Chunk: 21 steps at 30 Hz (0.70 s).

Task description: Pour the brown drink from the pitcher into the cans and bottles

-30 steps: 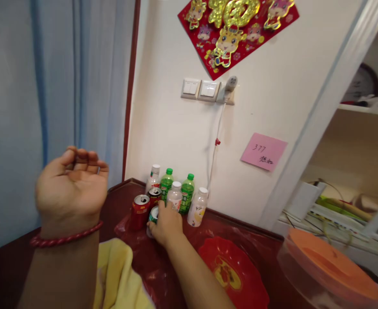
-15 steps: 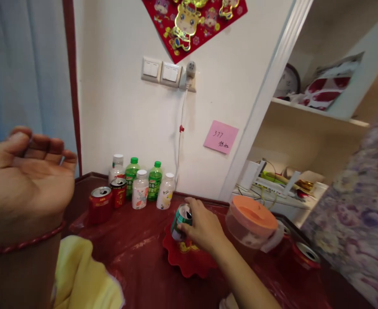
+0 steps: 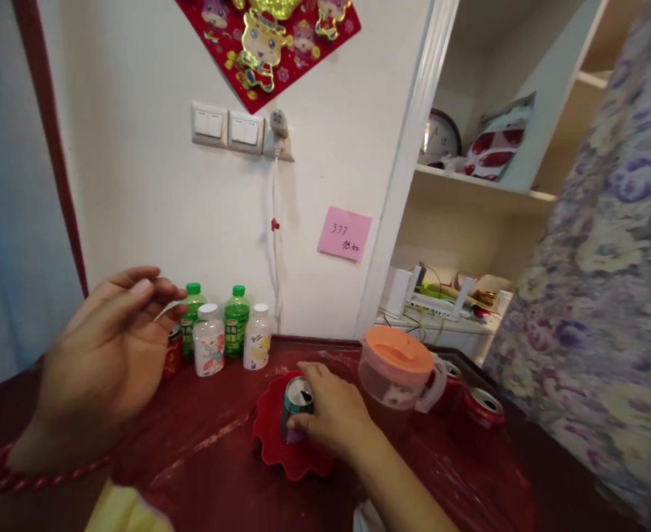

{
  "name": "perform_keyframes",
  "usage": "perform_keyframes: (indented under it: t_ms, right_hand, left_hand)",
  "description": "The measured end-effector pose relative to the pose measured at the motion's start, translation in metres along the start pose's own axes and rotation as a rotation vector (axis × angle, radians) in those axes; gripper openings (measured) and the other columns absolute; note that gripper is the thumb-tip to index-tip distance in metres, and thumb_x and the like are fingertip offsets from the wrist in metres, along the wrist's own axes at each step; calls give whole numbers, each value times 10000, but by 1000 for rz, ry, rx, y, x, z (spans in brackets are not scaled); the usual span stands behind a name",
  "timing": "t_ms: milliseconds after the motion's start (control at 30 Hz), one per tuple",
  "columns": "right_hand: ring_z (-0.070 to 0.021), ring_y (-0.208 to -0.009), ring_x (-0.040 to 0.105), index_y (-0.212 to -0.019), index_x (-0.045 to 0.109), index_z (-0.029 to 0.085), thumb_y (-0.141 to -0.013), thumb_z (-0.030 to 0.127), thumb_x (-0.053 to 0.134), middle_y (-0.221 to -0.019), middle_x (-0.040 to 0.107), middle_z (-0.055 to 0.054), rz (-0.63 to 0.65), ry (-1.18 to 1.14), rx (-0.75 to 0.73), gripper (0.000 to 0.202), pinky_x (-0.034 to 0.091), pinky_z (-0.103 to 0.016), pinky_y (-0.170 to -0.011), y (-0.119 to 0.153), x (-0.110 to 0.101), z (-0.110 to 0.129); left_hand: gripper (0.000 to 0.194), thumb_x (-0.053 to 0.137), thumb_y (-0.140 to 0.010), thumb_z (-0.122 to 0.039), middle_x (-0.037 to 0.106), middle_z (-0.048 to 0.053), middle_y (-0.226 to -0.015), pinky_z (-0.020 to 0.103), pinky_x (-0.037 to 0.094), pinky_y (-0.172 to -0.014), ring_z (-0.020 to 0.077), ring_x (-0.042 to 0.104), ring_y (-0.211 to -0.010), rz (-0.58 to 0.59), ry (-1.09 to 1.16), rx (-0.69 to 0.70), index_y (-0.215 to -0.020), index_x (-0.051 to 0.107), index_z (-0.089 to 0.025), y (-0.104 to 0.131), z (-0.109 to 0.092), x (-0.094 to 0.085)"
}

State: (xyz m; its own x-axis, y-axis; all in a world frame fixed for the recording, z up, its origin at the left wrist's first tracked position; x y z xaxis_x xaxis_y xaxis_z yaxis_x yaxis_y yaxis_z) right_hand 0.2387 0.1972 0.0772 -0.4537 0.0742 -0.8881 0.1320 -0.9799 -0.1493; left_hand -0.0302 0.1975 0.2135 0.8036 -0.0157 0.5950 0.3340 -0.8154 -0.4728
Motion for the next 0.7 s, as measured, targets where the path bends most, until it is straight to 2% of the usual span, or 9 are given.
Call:
perform_keyframes:
  t_ms: [33, 100, 133, 200, 267, 367, 467, 567, 700]
  right_hand:
    - [-303, -1268, 655, -1491, 611, 235, -846, 325, 833, -1476, 642, -110, -115, -53, -41, 689, 512, -420, -1031, 6, -21, 3]
    - [-248, -993, 719, -1215, 754, 221, -947, 430, 693, -1158, 761, -90, -477, -212, -140, 345, 549, -365, -868, 27, -80, 4]
    - [-231, -867, 707, -1065, 774, 219, -961, 493, 657, -1006, 762, -76, -697, -293, -166, 316, 544, -347, -781, 43, -113, -5]
    - [-213, -739, 666, -951, 757, 213, -906, 585, 694, -863, 726, -48, -1064, -406, -107, 380, 516, -331, -691, 76, -163, -39]
    - [-193, -675, 621, -965, 739, 199, -814, 667, 743, -807, 690, -20, -1322, -540, 53, 492, 497, -327, -668, 101, -186, -91]
    - [-205, -789, 621, -918, 712, 187, -684, 740, 776, -840, 682, -28, -1483, -656, 226, 604, 488, -331, -738, 115, -182, -162]
    - [-238, -826, 655, -887, 712, 176, -634, 798, 770, -838, 711, -59, -1404, -797, 305, 674, 498, -339, -720, 102, -149, -212]
    - [-246, -782, 678, -873, 715, 173, -638, 836, 754, -806, 724, -63, -1271, -962, 318, 705, 514, -338, -669, 82, -109, -233]
    - [-197, -576, 606, -860, 646, 199, -648, 833, 783, -648, 629, 12, -1170, -1158, 298, 682, 463, -303, -539, 65, -73, -237]
  left_hand:
    - [146, 823, -787, -239, 687, 12, -853, 266, 554, -713, 181, 661, -862, 31, -28, -11, -916, 753, -241, 2, 5, 4]
    - [227, 869, -753, -304, 709, 19, -872, 273, 557, -743, 191, 672, -881, 87, -97, -37, -938, 761, -229, 4, 18, 11]
    - [269, 888, -739, -339, 717, 22, -882, 280, 560, -760, 198, 680, -894, 114, -137, -54, -949, 763, -225, 4, 25, 13]
    - [343, 915, -717, -405, 733, 33, -920, 303, 571, -805, 221, 699, -945, 172, -223, -91, -967, 766, -222, 5, 40, 16]
    - [402, 925, -707, -466, 750, 50, -984, 337, 584, -847, 257, 715, -1011, 229, -303, -113, -991, 769, -227, 5, 54, 19]
    - [473, 923, -691, -558, 771, 74, -1068, 381, 600, -889, 306, 723, -1083, 298, -410, -124, -1006, 772, -238, 5, 68, 23]
    - [524, 913, -676, -628, 788, 89, -1076, 403, 618, -880, 325, 736, -1066, 358, -487, -135, -1002, 769, -244, 7, 80, 27]
    - [557, 889, -698, -654, 800, 103, -1094, 417, 628, -875, 328, 746, -1053, 441, -547, -171, -1056, 762, -247, 11, 96, 31]
    - [623, 877, -701, -636, 795, 128, -1191, 484, 619, -949, 353, 744, -1102, 574, -667, -235, -1163, 744, -240, 20, 124, 33]
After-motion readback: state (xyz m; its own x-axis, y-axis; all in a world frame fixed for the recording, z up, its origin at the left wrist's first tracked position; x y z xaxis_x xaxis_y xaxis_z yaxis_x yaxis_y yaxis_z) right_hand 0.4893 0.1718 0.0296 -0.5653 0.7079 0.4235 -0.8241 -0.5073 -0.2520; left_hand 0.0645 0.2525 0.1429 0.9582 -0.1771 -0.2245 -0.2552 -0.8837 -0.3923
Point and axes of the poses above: each hand's wrist, its own y-axis away from the middle knuckle, its own x-axis out of the palm, z = x × y, the point moved 9 cm from there along -y, towards the middle knuckle
